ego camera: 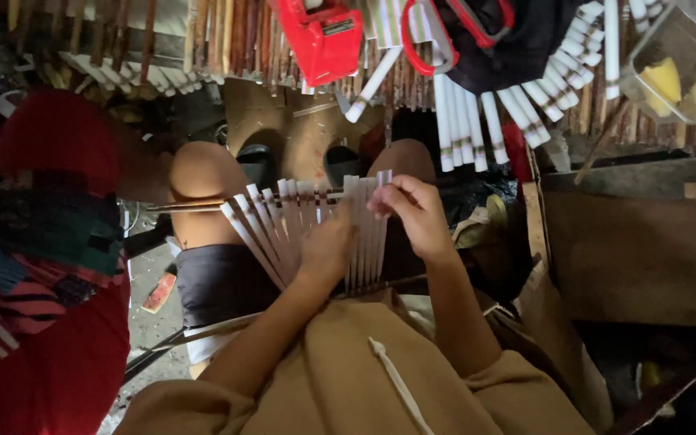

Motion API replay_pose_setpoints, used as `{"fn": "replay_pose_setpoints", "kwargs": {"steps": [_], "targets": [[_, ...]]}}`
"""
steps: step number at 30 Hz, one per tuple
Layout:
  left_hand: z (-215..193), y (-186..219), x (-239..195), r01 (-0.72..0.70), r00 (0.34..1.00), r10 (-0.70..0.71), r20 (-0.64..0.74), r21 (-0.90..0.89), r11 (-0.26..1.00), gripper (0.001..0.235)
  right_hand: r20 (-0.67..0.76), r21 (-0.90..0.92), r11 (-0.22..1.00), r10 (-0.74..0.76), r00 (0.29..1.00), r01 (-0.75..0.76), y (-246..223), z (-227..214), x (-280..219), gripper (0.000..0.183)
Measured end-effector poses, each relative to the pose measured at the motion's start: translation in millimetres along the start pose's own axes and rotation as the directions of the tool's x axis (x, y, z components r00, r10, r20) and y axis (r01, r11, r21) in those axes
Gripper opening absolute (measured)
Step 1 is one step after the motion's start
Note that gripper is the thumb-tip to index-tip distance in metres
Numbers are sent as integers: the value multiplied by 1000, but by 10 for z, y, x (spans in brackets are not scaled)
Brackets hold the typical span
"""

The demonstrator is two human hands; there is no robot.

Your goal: The person sits on the floor and repeatedly wraps white paper around individual bamboo sticks using a red tape dispenser. They handle each stick one at a time, apply the tape, and place the finished sticks into a nearby pile.

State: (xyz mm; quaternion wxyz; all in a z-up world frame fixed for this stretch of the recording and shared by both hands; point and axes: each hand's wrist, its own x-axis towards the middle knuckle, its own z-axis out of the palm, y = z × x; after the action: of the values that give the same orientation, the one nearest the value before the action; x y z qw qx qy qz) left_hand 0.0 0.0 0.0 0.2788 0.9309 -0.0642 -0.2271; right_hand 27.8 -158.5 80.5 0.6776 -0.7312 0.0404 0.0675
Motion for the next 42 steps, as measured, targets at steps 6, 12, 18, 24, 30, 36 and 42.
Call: {"fn": "replay_pose_setpoints", "kwargs": {"steps": [6,12,18,24,30,36,42], "targets": [[-146,-125,-89,-201,940,126,-318,-213,956,75,28,-7,1000,-13,1000,13,162,-89,17,26],[335,-411,136,-347,780,274,-563,-24,938,57,49,-62,998,-26,998,30,254,-133,63,19],[526,-520,285,-405,668,313,-675,22,914,54,36,-340,938,-56,998,65,89,-41,129,17],[-102,-95,-118,-386,809,150,-569,-320,865,39,111,-339,934,-82,990,116,244,69,228,16],[-240,-68,-154,-292,898,-40,-438,-663,689,49,150,-380,914,-92,984,143,59,226,147,23],[-565,-340,-72,-153,987,81,-137,-954,259,44,166,-356,916,-132,977,185,127,289,101,12],[-728,-346,-162,-146,982,137,-127,-980,136,40,170,-245,953,-138,976,178,20,313,17,24]]}}
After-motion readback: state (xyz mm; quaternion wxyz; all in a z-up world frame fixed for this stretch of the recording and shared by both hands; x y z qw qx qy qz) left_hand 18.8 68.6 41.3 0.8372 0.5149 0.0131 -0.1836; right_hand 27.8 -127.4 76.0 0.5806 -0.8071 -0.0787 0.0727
